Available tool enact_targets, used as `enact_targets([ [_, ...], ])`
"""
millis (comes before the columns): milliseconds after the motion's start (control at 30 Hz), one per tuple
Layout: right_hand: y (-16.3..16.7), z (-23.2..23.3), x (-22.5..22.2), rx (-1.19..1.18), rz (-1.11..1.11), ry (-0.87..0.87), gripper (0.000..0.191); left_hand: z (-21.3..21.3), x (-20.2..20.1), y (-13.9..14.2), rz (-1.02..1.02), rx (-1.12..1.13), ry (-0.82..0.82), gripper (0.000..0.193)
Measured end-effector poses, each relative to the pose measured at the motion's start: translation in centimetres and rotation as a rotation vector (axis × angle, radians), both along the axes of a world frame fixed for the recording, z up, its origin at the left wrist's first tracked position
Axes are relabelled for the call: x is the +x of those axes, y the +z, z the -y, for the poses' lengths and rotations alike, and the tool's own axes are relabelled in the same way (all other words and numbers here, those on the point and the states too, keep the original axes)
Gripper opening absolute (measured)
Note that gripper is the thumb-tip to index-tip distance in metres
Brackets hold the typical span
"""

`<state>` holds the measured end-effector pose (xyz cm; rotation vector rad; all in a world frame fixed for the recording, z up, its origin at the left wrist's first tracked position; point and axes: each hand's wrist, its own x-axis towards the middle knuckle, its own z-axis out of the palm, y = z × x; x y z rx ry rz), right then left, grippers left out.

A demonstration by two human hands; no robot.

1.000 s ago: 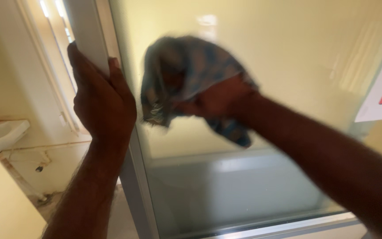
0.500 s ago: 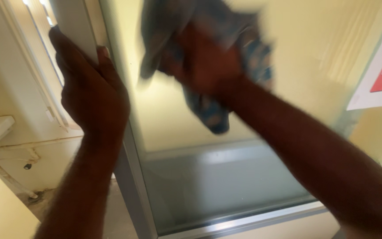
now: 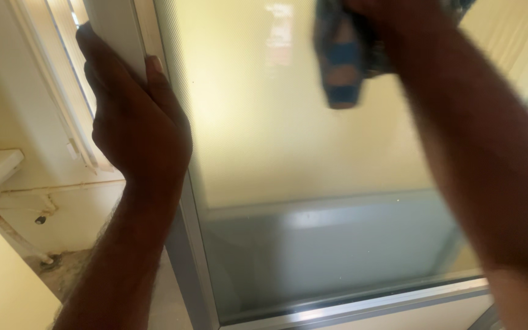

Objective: The person wipes a white desk with a cloth, then cleans a brown metal door and a glass door panel. They also wipe the armrests of an office chair. The actions are performed with a cloth in an office setting.

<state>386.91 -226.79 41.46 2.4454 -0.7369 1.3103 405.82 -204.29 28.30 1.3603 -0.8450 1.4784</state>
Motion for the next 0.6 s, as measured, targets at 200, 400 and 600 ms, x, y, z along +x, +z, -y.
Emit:
enact_targets([
  [200,-3.3,-8.5,5.4,-0.475,-0.114,0.279,0.065,-0.8,1.0,-0.2,0.062,0.039,0.070,0.063],
  [400,-13.7,-4.0,1.6,-0.653,-0.223,0.477,0.038,-0.6,1.7,-0.2,0.038,0.050,0.024,0.062],
  [600,-7.7,5.1,-3.7,-0.258,-0.136,0.065,0.043,-0.1,1.7,-0.2,0.008,0.019,0.032,0.059],
])
